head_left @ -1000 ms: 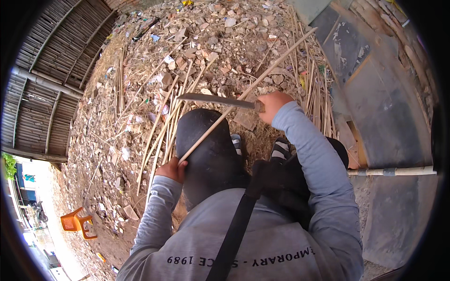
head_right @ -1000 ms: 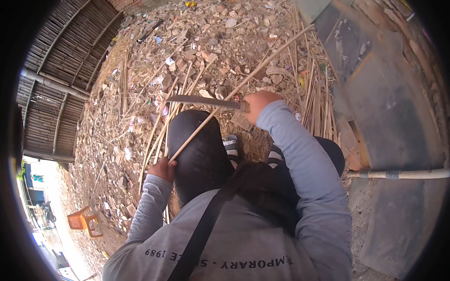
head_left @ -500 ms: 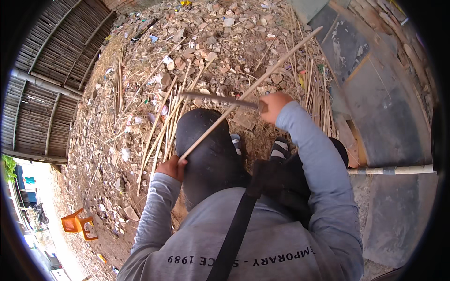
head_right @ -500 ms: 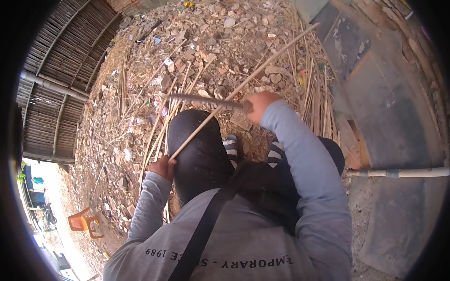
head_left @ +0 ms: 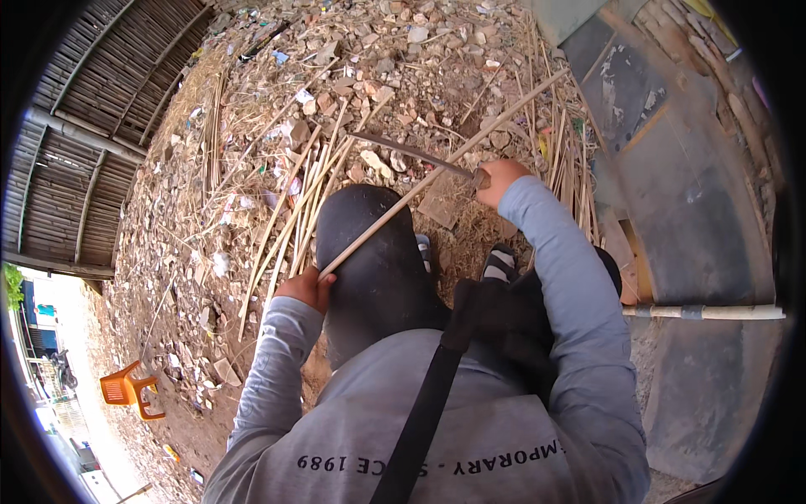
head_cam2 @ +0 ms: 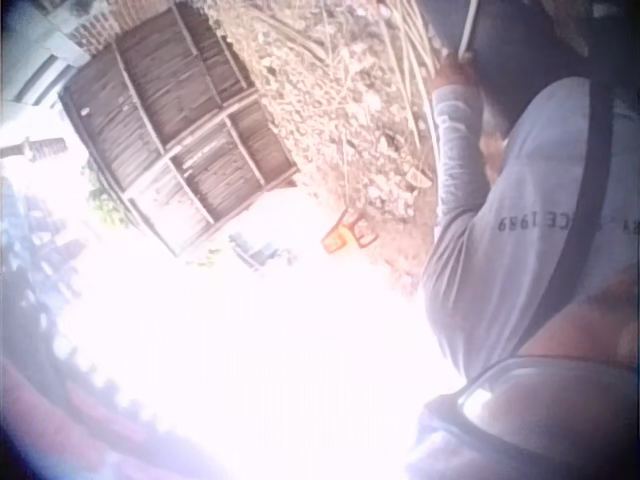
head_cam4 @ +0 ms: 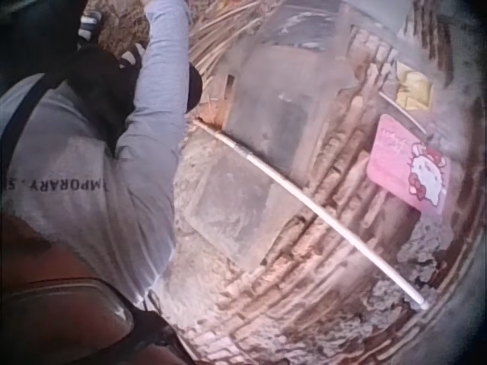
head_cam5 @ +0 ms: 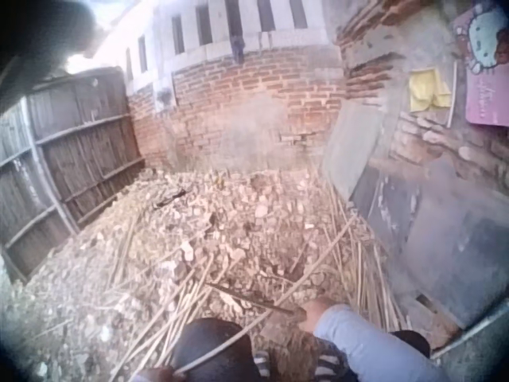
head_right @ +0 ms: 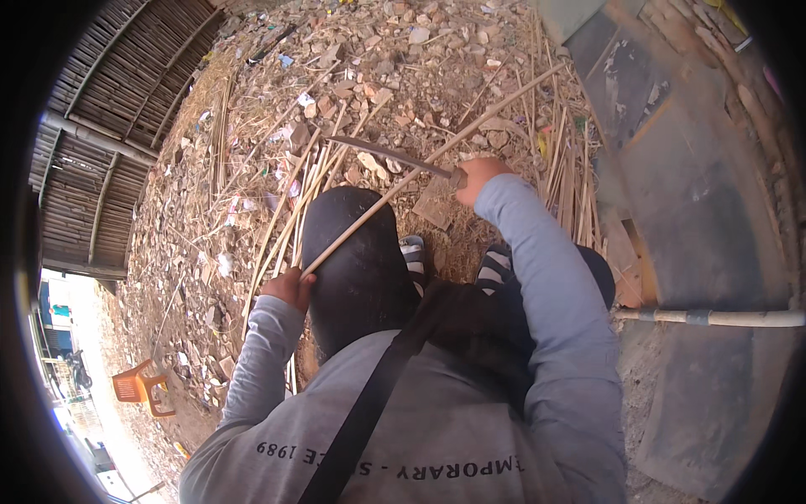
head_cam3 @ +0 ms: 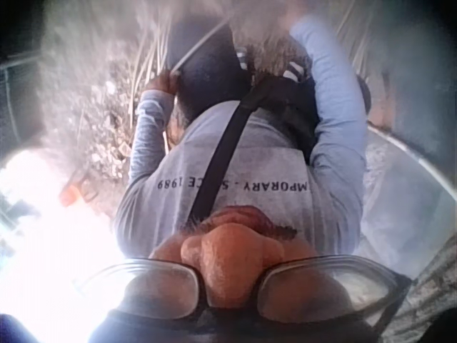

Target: The person scrapes the surface of a bamboo strip using a machete held in their right hand while securing the strip with their left hand.

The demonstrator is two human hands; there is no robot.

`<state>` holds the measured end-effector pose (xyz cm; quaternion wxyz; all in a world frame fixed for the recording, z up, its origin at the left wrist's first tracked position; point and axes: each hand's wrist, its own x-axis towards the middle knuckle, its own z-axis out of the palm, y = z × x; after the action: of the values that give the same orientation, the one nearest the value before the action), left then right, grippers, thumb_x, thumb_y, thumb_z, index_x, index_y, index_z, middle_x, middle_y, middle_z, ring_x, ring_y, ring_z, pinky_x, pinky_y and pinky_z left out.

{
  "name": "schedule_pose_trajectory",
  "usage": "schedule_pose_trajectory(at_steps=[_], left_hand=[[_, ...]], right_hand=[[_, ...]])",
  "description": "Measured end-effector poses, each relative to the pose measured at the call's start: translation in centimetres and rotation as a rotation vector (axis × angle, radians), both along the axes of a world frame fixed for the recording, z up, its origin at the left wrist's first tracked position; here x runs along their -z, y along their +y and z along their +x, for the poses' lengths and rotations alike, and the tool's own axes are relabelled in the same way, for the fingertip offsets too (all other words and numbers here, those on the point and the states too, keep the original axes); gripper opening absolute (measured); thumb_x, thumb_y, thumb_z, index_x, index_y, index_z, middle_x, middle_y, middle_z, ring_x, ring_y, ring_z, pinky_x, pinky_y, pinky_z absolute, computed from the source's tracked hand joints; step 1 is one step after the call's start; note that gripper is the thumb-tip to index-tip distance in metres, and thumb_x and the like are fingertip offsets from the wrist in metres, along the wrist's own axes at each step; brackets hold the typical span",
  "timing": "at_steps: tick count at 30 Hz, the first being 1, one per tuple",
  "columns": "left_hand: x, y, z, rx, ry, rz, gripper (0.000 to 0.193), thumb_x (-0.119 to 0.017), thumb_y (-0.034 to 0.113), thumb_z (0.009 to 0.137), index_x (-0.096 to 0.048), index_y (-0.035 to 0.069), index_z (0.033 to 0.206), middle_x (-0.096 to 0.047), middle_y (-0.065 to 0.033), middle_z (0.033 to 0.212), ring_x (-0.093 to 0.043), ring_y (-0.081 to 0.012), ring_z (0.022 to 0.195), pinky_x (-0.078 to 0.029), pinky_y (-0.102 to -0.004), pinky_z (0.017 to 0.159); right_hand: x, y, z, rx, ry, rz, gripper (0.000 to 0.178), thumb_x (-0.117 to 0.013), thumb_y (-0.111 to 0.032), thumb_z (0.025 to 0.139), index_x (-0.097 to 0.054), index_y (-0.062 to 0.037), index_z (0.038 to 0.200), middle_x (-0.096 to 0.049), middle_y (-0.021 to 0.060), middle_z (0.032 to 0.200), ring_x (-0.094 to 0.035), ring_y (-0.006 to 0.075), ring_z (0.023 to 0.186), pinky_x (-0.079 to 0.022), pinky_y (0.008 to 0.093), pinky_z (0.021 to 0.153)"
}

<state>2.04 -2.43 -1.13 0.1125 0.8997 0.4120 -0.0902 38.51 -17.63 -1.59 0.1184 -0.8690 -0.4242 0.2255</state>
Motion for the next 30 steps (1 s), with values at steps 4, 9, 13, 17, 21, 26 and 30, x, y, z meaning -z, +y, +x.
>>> schedule_pose_trajectory(at_steps=[4, 9, 13, 17, 21, 26, 30], left_hand=[[0.1, 0.1, -0.9, 0.005, -0.07, -0.022, 0.038, -0.05, 0.041, 0.093, -0.055, 0.003, 0.086, -0.063, -0.0237, 0.077, -0.061, -0.044, 0.075, -0.048, -0.051, 0.068], [-0.7, -0.3, 0.0, 0.035, -0.037, 0.01, 0.038, -0.051, 0.041, 0.093, -0.055, 0.004, 0.087, -0.063, -0.0236, 0.075, -0.061, -0.0448, 0.074, -0.048, -0.0516, 0.067], [-0.2, -0.2, -0.9, 0.008, -0.022, 0.033, 0.037, -0.051, 0.041, 0.092, -0.055, 0.005, 0.087, -0.064, -0.0235, 0.076, -0.062, -0.0445, 0.075, -0.048, -0.0523, 0.068], [-0.3, -1.2, 0.4, -0.036, -0.018, 0.022, 0.037, -0.05, 0.04, 0.093, -0.055, 0.004, 0.087, -0.064, -0.0234, 0.077, -0.062, -0.0447, 0.075, -0.049, -0.0515, 0.067], [-2.5, -1.1, 1.0, -0.016, 0.032, 0.005, 0.039, -0.051, 0.041, 0.093, -0.055, 0.003, 0.084, -0.063, -0.0244, 0.077, -0.061, -0.0452, 0.075, -0.048, -0.0517, 0.067], [-0.6, -0.5, -0.2, -0.023, -0.022, 0.015, 0.039, -0.051, 0.041, 0.092, -0.056, 0.003, 0.086, -0.063, -0.0246, 0.078, -0.061, -0.0455, 0.076, -0.048, -0.0517, 0.068], [-0.8, -0.4, 0.9, -0.017, -0.033, -0.025, 0.039, -0.051, 0.041, 0.093, -0.056, 0.003, 0.088, -0.063, -0.025, 0.08, -0.06, -0.0463, 0.078, -0.048, -0.0523, 0.07]], right_hand=[[-0.3, 0.2, -0.8, -0.01, -0.015, 0.033, 0.038, -0.07, -0.027, 0.068, -0.065, -0.0064, 0.1, -0.066, 0.017, 0.088, -0.065, 0.0327, 0.084, -0.051, 0.0391, 0.079], [1.4, -0.4, 1.2, -0.023, -0.006, -0.009, 0.032, -0.068, -0.026, 0.068, -0.066, -0.0081, 0.094, -0.067, 0.0158, 0.086, -0.065, 0.0332, 0.083, -0.051, 0.0406, 0.078], [0.7, -0.1, -0.6, -0.094, -0.086, 0.161, 0.028, -0.067, -0.026, 0.071, -0.067, -0.0091, 0.093, -0.067, 0.0155, 0.085, -0.065, 0.0332, 0.081, -0.051, 0.0418, 0.077], [-0.3, -0.8, -1.4, 0.008, 0.018, 0.039, 0.029, -0.067, -0.026, 0.072, -0.067, -0.0093, 0.095, -0.067, 0.0157, 0.086, -0.064, 0.0342, 0.082, -0.051, 0.0415, 0.078], [0.3, -0.3, 0.8, 0.029, -0.056, -0.022, 0.033, -0.068, -0.026, 0.072, -0.065, -0.0091, 0.1, -0.067, 0.0153, 0.092, -0.064, 0.0335, 0.086, -0.051, 0.0407, 0.081], [-0.9, 0.1, -1.3, -0.015, -0.011, 0.054, 0.037, -0.069, -0.026, 0.069, -0.065, -0.0081, 0.1, -0.067, 0.0166, 0.094, -0.064, 0.0329, 0.088, -0.051, 0.0399, 0.084], [0.8, -0.8, 1.9, 0.1, 0.013, 0.055, 0.034, -0.069, -0.027, 0.067, -0.068, -0.0063, 0.094, -0.067, 0.0178, 0.089, -0.064, 0.0348, 0.087, -0.052, 0.0399, 0.082]])
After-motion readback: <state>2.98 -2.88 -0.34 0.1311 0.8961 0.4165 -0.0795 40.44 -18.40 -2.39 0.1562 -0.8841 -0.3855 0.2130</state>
